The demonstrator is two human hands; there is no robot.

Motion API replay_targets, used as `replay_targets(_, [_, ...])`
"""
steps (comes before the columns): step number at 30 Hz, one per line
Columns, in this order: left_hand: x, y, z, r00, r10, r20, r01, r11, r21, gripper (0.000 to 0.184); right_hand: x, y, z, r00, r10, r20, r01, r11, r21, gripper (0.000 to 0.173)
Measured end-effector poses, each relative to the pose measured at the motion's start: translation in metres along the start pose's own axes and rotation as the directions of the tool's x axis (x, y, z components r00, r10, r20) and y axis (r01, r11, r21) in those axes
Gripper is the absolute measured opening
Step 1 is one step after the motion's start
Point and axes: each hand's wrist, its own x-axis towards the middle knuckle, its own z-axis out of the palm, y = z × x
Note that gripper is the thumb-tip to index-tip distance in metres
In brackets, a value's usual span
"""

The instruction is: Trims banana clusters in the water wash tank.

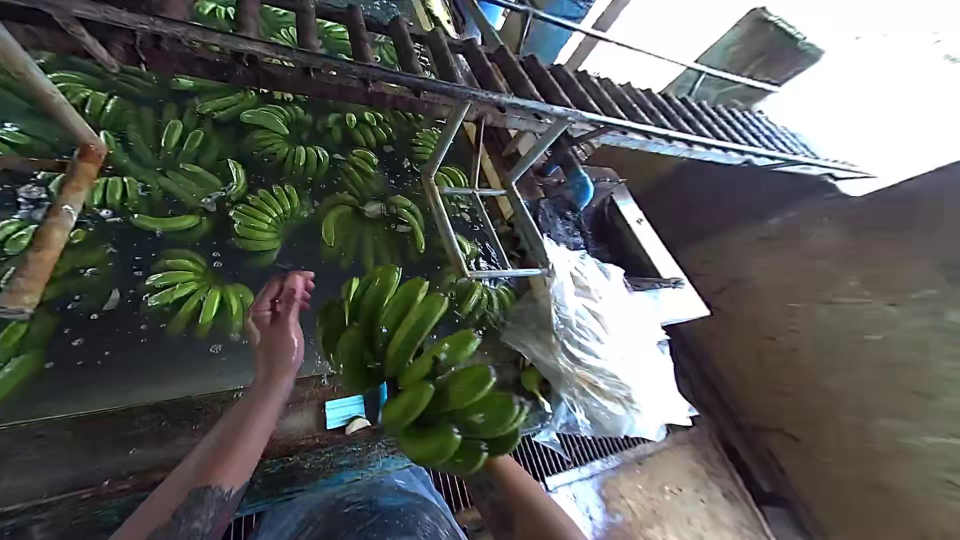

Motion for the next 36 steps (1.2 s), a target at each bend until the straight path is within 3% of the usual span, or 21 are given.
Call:
replay_targets(1, [-0.003,0.007,0.002,0.992,0.07,0.105,-0.074,0.996,0.04,0.026,0.008,-0.018,-0.004,0.953,0.302,-0.024,-0.302,0.953,-0.007,0.021])
replay_targets(2, [-0.007,0.009,0.005,0.968,0.114,0.223,-0.127,0.991,0.047,0.025,0.022,-0.009,-0.011,0.905,0.426,0.001,-0.425,0.903,0.057,0.016])
replay_targets(4, [-0.008,0.009,0.012,0.896,0.098,0.434,-0.153,0.984,0.094,0.029,0.046,0.052,-0.023,0.942,0.329,0.062,-0.333,0.908,0.254,0.011])
replay_targets(6, [-0.004,0.007,0.015,0.861,-0.048,0.506,-0.093,0.964,0.251,0.03,0.071,0.12,-0.03,0.981,0.171,0.09,-0.193,0.908,0.373,0.011])
replay_targets(10, [0.026,-0.026,0.007,0.841,-0.344,0.418,0.155,0.893,0.422,0.014,0.103,0.138,-0.027,0.961,0.275,0.012,-0.264,0.909,0.323,0.02])
replay_targets(14, [0.048,-0.065,0.004,0.826,-0.467,0.314,0.277,0.823,0.496,0.02,0.14,0.154,-0.015,0.919,0.385,-0.079,-0.365,0.91,0.196,0.024])
replay_targets(16, [0.057,-0.093,0.001,0.853,-0.516,0.074,0.441,0.79,0.426,0.029,0.163,0.165,-0.001,0.887,0.427,-0.174,-0.423,0.904,0.064,0.029])
replay_targets(18, [0.069,-0.127,-0.007,0.827,-0.529,-0.191,0.562,0.783,0.267,0.035,0.186,0.173,0.017,0.846,0.461,-0.268,-0.507,0.851,-0.134,0.04])
replay_targets(20, [0.078,-0.154,-0.017,0.87,-0.428,-0.245,0.489,0.813,0.316,0.034,0.204,0.177,0.03,0.821,0.511,-0.257,-0.571,0.755,-0.322,0.046])
replay_targets(22, [0.083,-0.166,-0.02,0.947,-0.316,-0.054,0.302,0.824,0.48,0.032,0.214,0.183,0.032,0.838,0.535,-0.102,-0.516,0.72,-0.464,0.043])
replay_targets(23, [0.085,-0.173,-0.018,0.947,-0.313,0.078,0.223,0.811,0.54,0.034,0.215,0.187,0.026,0.848,0.529,0.009,-0.45,0.729,-0.515,0.04])
replay_targets(25, [0.086,-0.193,-0.009,0.858,-0.404,0.318,0.12,0.759,0.64,0.058,0.21,0.189,0.002,0.824,0.528,0.207,-0.334,0.747,-0.575,0.039])
replay_targets(27, [0.085,-0.219,0.004,0.689,-0.569,0.449,0.037,0.647,0.762,0.094,0.194,0.18,-0.032,0.769,0.554,0.32,-0.245,0.717,-0.652,0.042])
replay_targets(29, [0.079,-0.24,0.014,0.532,-0.739,0.414,-0.08,0.443,0.893,0.102,0.164,0.169,-0.06,0.657,0.649,0.382,-0.138,0.602,-0.786,0.057])
replay_targets(31, [0.07,-0.254,0.019,0.504,-0.796,0.334,-0.075,0.345,0.935,0.073,0.122,0.174,-0.075,0.584,0.717,0.379,-0.065,0.507,-0.859,0.066])
replay_targets(32, [0.066,-0.26,0.022,0.522,-0.8,0.295,-0.049,0.318,0.947,0.065,0.105,0.18,-0.077,0.569,0.734,0.37,-0.069,0.491,-0.869,0.058])
replay_targets(34, [0.069,-0.261,0.03,0.522,-0.827,0.209,-0.015,0.236,0.972,0.056,0.086,0.188,-0.082,0.643,0.691,0.329,-0.173,0.55,-0.817,0.034])
replay_targets(36, [0.081,-0.252,0.03,0.531,-0.827,0.185,0.042,0.243,0.969,0.054,0.098,0.184,-0.095,0.764,0.586,0.27,-0.244,0.65,-0.72,0.024])
